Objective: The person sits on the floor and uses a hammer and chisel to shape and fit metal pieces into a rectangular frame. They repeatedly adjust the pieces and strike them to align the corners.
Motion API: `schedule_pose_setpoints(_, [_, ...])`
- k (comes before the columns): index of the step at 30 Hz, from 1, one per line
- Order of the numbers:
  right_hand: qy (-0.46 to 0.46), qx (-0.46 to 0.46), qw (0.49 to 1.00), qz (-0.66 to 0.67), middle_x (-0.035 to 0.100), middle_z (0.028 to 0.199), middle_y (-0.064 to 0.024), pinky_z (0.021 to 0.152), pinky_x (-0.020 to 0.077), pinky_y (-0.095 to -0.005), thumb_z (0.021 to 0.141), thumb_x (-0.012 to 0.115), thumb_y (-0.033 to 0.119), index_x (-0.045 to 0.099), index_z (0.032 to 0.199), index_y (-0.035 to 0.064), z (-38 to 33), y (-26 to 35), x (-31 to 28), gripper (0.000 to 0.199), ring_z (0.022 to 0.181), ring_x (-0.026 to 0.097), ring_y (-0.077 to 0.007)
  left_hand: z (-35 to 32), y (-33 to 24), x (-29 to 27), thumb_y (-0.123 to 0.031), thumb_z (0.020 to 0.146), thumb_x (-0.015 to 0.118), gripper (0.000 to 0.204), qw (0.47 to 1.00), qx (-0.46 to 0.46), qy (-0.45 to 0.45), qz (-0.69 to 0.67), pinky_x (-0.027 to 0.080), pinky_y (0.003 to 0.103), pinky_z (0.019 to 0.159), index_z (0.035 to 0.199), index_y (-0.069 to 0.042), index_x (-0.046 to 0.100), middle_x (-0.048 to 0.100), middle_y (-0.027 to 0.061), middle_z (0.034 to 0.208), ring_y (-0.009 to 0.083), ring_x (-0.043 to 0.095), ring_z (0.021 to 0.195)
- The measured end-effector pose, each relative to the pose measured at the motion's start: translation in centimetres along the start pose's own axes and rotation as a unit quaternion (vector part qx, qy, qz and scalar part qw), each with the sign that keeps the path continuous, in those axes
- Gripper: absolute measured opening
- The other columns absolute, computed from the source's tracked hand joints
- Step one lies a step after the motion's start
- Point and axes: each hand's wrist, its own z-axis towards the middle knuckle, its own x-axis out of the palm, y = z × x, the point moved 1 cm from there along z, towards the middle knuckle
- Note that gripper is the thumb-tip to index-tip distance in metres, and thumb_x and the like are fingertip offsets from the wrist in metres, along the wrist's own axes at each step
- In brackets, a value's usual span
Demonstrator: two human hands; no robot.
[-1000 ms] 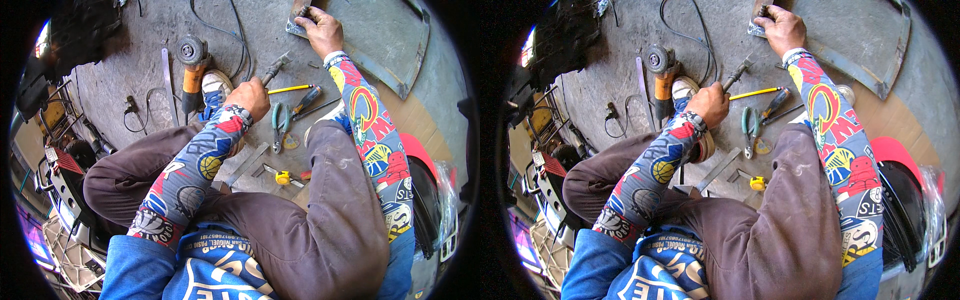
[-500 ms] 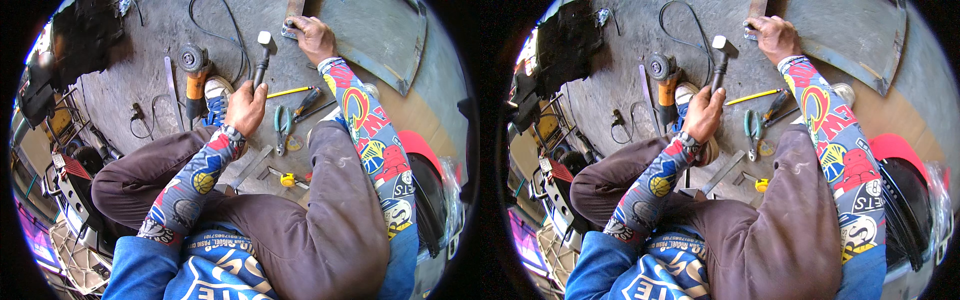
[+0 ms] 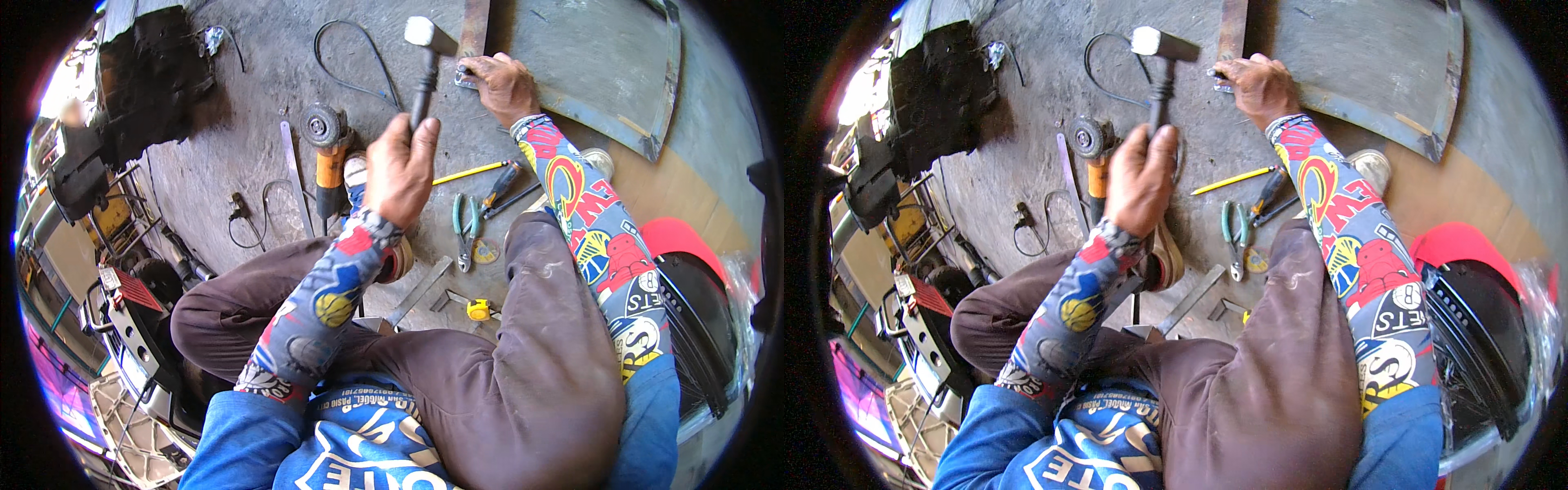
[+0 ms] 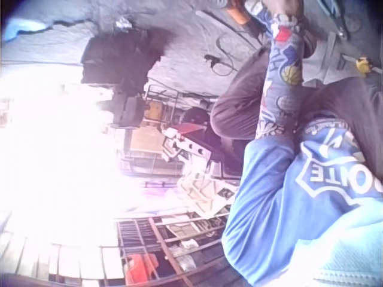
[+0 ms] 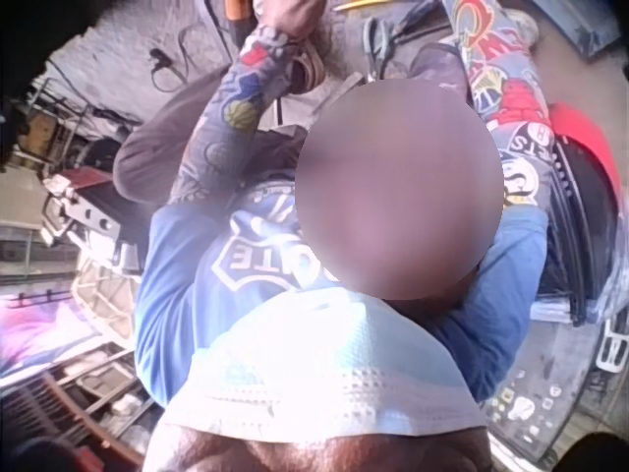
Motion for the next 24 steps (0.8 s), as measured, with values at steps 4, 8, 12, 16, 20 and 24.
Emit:
schedule_pose_setpoints(4, [0.012, -0.009, 1.000, 0.000, 0.075, 0.096, -0.0053, 0.073, 0.0557, -0.0406, 0.083, 0.073, 0.006, 0.075, 0.106, 0.0141, 0.0, -0.2, 0.2, 0.024, 0.080, 0.067, -0.0287, -2.0, -2.7, -2.7, -0.029, 0.108, 0.050, 0.022, 0.960, 0.174, -0.026, -0.217, 0.036, 0.021, 0.046, 0.101, -0.008, 0.053, 0.051, -0.0012, 0.072, 0.0052, 0.042, 0.054])
schedule_pose_setpoints(8, [-0.008, -0.006, 1.000, 0.025, 0.076, 0.099, -0.0040, 0.071, 0.0549, -0.0423, 0.085, 0.062, 0.007, 0.074, 0.108, 0.0185, 0.0, -0.3, 0.2, 0.029, 0.082, 0.068, -0.0287, -1.2, 0.1, -0.1, -0.024, 0.106, 0.051, 0.020, 0.967, 0.237, -0.050, -0.078, 0.038, 0.026, 0.052, 0.100, -0.006, 0.056, 0.054, 0.0043, 0.072, 0.0110, 0.045, 0.056])
schedule_pose_setpoints(12, [0.030, 0.031, 0.999, -0.008, 0.075, 0.095, -0.0037, 0.071, 0.0534, -0.0422, 0.085, 0.062, 0.011, 0.075, 0.103, 0.0196, 0.1, 0.0, 0.0, 0.023, 0.083, 0.068, -0.0278, -1.0, 5.4, 0.2, -0.030, 0.101, 0.058, 0.030, 0.988, 0.085, -0.029, 0.122, 0.045, 0.045, 0.061, 0.096, 0.000, 0.055, 0.053, 0.0241, 0.069, 0.0391, 0.054, 0.063])
schedule_pose_setpoints(16, [0.001, 0.025, 0.999, -0.021, 0.073, 0.087, -0.0047, 0.070, 0.0519, -0.0434, 0.085, 0.065, 0.013, 0.075, 0.101, 0.0197, 0.4, 0.2, -1.3, 0.019, 0.080, 0.067, -0.0272, -1.2, 8.6, -0.6, -0.039, 0.105, 0.054, 0.040, 0.995, -0.067, 0.047, -0.060, 0.039, 0.032, 0.057, 0.088, -0.003, 0.057, 0.050, 0.0022, 0.068, 0.0123, 0.045, 0.063])
schedule_pose_setpoints(20, [-0.091, 0.169, 0.976, 0.100, 0.072, 0.083, -0.0090, 0.071, 0.0520, -0.0431, 0.085, 0.074, 0.019, 0.074, 0.098, 0.0160, 0.5, -0.2, -3.6, 0.013, 0.079, 0.065, -0.0309, -1.1, 10.4, -0.3, -0.046, 0.104, 0.055, 0.037, 0.990, -0.092, 0.059, -0.090, 0.034, 0.024, 0.043, 0.090, -0.012, 0.055, 0.047, -0.0049, 0.065, 0.0055, 0.043, 0.050])
schedule_pose_setpoints(24, [-0.113, 0.399, 0.802, 0.429, 0.075, 0.093, -0.0076, 0.060, 0.0483, -0.0262, 0.096, 0.067, 0.014, 0.071, 0.102, 0.0045, 0.1, -0.6, -5.9, 0.012, 0.071, 0.065, -0.0124, -1.9, 11.4, 0.7, -0.042, 0.104, 0.053, 0.044, 0.986, -0.040, 0.025, 0.160, 0.048, 0.037, 0.063, 0.099, 0.000, 0.063, 0.059, 0.0099, 0.071, 0.0208, 0.060, 0.066])
